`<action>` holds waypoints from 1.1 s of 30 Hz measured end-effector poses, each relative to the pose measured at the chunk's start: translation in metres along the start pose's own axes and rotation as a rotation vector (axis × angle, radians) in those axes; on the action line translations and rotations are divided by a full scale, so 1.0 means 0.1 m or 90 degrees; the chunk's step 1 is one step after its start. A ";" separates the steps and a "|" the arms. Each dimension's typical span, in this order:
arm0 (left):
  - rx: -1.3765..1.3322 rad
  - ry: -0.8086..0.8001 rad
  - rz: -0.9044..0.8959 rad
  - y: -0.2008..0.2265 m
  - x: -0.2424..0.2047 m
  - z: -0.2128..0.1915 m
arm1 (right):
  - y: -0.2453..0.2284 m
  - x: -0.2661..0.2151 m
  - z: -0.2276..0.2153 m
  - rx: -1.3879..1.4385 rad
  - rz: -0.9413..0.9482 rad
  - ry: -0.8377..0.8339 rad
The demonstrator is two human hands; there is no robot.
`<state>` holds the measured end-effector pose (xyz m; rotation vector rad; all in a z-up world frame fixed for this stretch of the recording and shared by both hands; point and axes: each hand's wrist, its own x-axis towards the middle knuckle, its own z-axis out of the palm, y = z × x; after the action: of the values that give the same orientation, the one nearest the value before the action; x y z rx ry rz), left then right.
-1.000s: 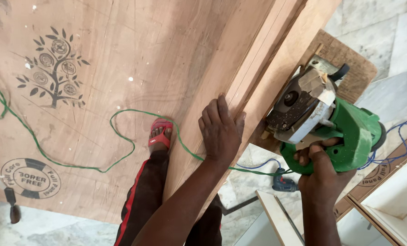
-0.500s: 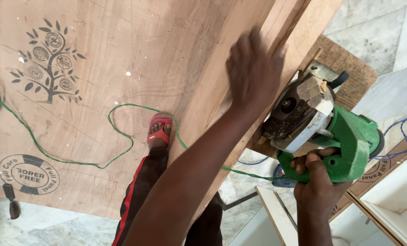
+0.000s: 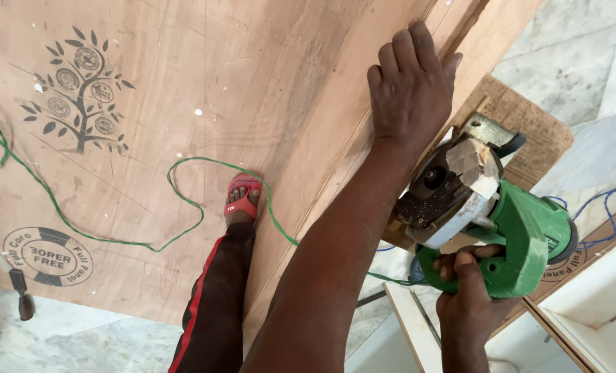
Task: The person uses a handheld electric router to shape the edge of a long wooden plank. They guide the tool along the length of the wood, creating a groove or profile while maintaining a steady pace. The task involves continuous manipulation of the power tool to achieve a uniform finish on the wood's edge.
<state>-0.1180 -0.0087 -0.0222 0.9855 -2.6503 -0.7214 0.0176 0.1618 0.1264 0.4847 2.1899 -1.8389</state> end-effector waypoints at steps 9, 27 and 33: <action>-0.026 -0.020 -0.014 0.01 0.03 -0.02 | -0.02 0.10 0.00 0.014 -0.007 -0.018; -0.031 -0.056 -0.019 0.02 0.06 -0.10 | -0.12 0.29 0.07 0.017 -0.021 -0.026; -0.028 -0.062 -0.016 0.02 0.07 -0.12 | -0.12 0.34 0.06 0.025 -0.017 -0.016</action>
<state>-0.1193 -0.0165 -0.0107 0.9971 -2.6961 -0.8504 -0.0185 0.1570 0.1234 0.4394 2.1589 -1.8944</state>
